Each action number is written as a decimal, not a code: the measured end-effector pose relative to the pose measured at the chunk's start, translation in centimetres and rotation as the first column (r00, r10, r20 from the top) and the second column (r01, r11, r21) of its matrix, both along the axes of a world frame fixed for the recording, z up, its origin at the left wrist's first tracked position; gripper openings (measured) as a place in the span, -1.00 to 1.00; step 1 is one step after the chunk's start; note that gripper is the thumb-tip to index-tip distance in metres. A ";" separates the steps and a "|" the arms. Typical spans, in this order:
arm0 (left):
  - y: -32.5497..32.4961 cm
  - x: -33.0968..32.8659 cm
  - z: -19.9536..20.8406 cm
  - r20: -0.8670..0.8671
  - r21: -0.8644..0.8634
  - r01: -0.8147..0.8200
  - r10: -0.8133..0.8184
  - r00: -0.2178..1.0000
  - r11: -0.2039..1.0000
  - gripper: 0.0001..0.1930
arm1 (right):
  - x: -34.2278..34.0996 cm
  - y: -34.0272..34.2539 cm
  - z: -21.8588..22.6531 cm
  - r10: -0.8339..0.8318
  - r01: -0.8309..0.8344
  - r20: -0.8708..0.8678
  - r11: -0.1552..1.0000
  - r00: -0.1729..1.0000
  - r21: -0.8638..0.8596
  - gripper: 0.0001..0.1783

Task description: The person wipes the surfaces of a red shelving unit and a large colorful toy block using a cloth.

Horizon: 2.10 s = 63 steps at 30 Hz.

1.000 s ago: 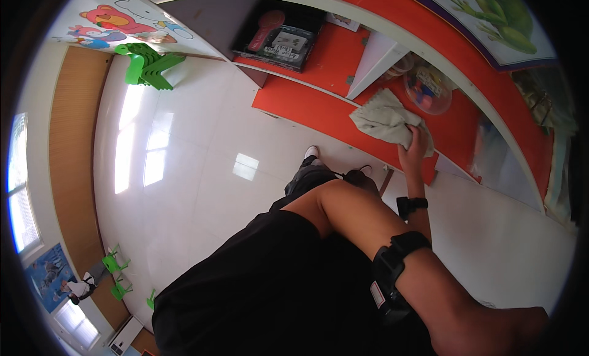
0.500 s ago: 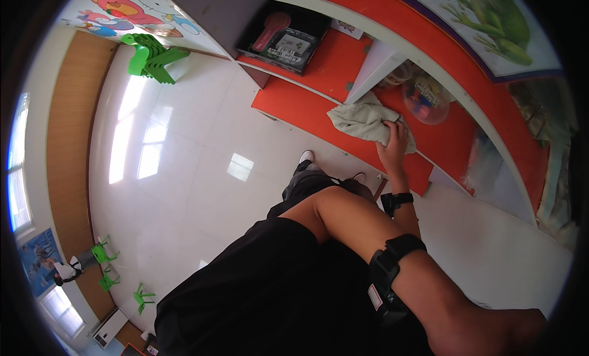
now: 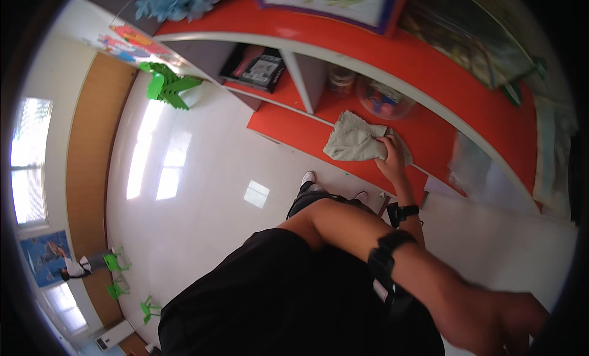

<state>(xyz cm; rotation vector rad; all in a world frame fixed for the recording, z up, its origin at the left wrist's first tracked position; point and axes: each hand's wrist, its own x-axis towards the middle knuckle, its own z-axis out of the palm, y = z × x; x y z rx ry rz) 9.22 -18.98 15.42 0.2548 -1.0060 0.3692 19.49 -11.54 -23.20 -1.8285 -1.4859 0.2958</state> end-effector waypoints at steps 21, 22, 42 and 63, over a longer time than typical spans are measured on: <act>14.7 -1.7 -40.2 0.611 0.729 0.277 0.777 0.150 -0.626 -0.34 | 3.5 -6.1 -0.1 -0.022 0.033 0.097 0.994 0.995 -0.105 -0.27; 14.8 -2.0 -40.2 0.608 0.739 0.250 0.779 0.152 -0.626 -0.36 | 3.3 -6.2 0.0 -0.023 0.043 0.125 0.986 0.992 -0.159 -0.26; 34.0 -23.2 -25.7 -0.232 0.964 -0.081 0.950 0.208 0.253 -0.76 | -11.0 9.9 9.9 0.374 -0.387 -0.097 0.891 0.922 -0.236 -0.41; 38.5 -15.7 -9.1 0.335 0.853 -0.253 0.851 -0.405 -0.456 -0.22 | -7.2 9.8 29.4 -0.382 0.405 -0.144 0.890 0.913 0.209 -0.18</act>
